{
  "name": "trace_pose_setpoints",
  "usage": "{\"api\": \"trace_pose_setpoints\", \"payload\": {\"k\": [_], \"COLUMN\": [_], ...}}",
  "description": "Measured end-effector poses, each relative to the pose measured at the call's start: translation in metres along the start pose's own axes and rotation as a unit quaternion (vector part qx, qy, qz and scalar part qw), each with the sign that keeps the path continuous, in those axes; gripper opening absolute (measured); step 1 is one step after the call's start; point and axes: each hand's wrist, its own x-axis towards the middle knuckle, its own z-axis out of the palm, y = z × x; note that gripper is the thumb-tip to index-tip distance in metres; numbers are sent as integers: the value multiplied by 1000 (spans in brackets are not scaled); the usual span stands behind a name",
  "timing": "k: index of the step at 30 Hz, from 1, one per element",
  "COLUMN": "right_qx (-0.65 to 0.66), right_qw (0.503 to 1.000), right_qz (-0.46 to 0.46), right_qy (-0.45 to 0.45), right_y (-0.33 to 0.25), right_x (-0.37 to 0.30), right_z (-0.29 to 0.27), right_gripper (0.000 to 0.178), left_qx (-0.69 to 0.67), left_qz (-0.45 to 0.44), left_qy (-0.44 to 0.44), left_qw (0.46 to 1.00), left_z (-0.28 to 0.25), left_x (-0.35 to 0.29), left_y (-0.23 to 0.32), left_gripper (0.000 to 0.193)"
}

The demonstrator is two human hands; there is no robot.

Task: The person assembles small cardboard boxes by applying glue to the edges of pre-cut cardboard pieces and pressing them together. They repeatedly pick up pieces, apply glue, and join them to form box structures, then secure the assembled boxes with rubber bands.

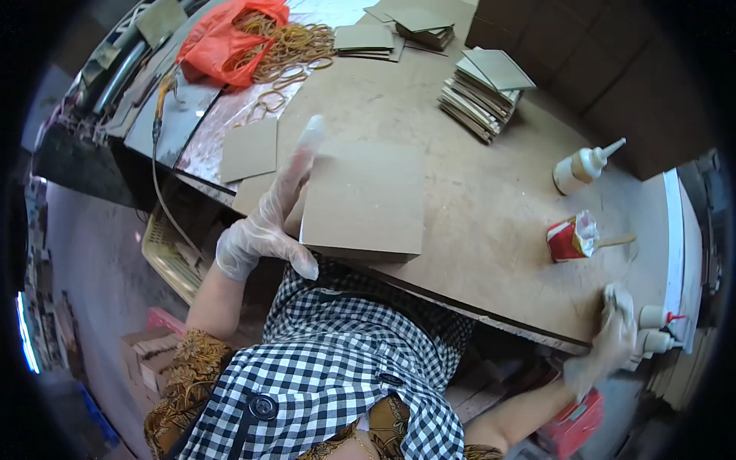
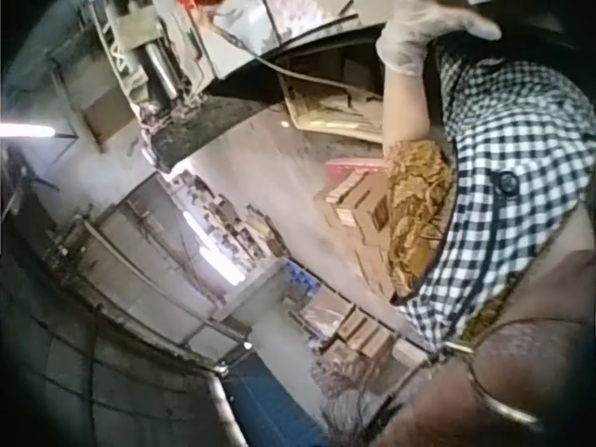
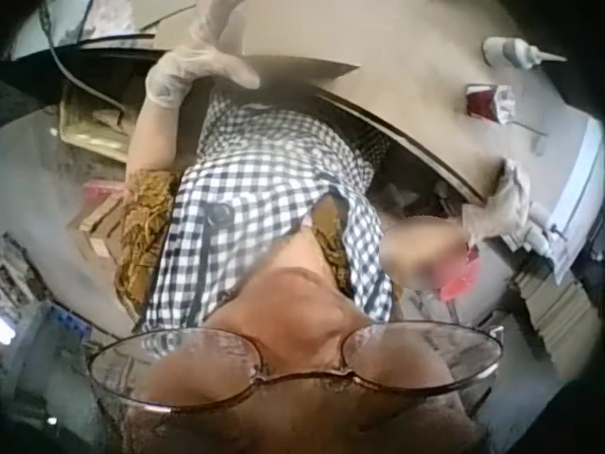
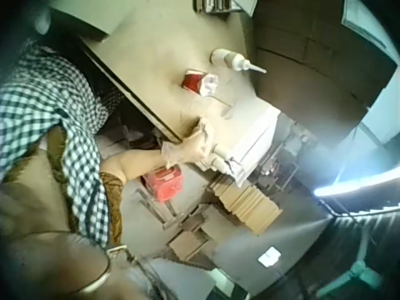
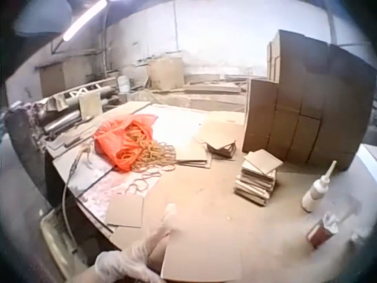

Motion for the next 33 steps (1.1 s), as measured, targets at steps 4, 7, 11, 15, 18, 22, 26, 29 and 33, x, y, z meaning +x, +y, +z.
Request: {"api": "trace_pose_setpoints", "payload": {"k": [4, 7, 11, 15, 18, 22, 26, 29, 33], "right_qx": [43, -44, 22, -146, -271, -245, -230, -220, -240], "right_qw": [966, 912, 813, 769, 730, 713, 722, 717, 725], "right_qz": [-27, -318, -438, -517, -524, -471, -471, -505, -487], "right_qy": [-254, -258, -383, -347, -345, -459, -451, -427, -424], "right_y": [-124, -155, -189, -223, -221, -227, -221, -216, -218], "right_x": [-84, -127, -171, -200, -208, -198, -204, -207, -217], "right_z": [17, 64, 152, 217, 247, 254, 259, 257, 247], "right_gripper": [28, 36, 45, 38, 31, 21, 20, 27, 22], "left_qx": [30, 1, -65, -209, -117, -61, -37, -18, -38], "left_qz": [21, 45, 94, 77, 122, 137, 131, 124, 133], "left_qy": [-3, -4, -4, 24, 15, 28, 28, 43, 42], "left_qw": [999, 999, 993, 975, 985, 988, 990, 991, 990], "left_z": [-3, 2, 10, 18, 14, 12, 10, 8, 10], "left_x": [-8, 5, 15, 6, 8, 8, 8, 7, 7], "left_y": [1, 3, -9, -13, -22, -23, -21, -14, -19], "left_gripper": [125, 113, 104, 89, 82, 87, 83, 82, 79]}}
